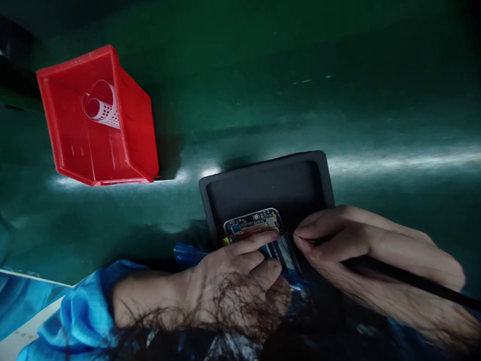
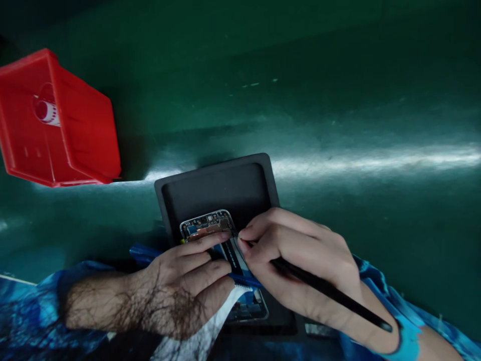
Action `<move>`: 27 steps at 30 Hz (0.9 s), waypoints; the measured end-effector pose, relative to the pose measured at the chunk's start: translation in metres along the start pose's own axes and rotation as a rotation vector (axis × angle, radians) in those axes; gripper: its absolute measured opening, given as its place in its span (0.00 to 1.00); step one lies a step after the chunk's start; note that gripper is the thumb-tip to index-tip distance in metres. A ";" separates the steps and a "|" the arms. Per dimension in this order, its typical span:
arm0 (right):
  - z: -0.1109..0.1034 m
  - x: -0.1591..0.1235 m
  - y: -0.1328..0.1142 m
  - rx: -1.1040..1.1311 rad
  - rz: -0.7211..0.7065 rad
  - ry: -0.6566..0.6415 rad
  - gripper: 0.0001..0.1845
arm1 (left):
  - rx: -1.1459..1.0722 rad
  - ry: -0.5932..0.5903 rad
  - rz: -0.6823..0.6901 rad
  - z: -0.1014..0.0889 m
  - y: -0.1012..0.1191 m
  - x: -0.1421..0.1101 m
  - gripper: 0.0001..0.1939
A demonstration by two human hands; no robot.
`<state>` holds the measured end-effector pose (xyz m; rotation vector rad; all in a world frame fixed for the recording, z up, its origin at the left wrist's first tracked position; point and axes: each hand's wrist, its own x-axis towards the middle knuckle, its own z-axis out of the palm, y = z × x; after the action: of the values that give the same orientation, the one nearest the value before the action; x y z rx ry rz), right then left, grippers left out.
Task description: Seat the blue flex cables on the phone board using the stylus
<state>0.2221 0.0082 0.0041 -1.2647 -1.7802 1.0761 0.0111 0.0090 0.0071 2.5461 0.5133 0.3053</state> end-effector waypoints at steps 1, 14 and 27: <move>0.000 0.000 0.000 -0.004 -0.005 0.000 0.11 | -0.002 -0.003 -0.006 0.000 0.000 0.000 0.09; 0.003 -0.001 0.001 0.061 0.070 0.054 0.13 | -0.059 0.027 -0.023 0.000 0.000 0.002 0.08; -0.019 -0.016 -0.005 0.159 0.107 0.241 0.13 | -0.220 0.253 -0.303 0.001 0.003 -0.011 0.01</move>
<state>0.2414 -0.0039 0.0150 -1.3419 -1.4340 1.0531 0.0027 0.0016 0.0063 2.1896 0.8977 0.5426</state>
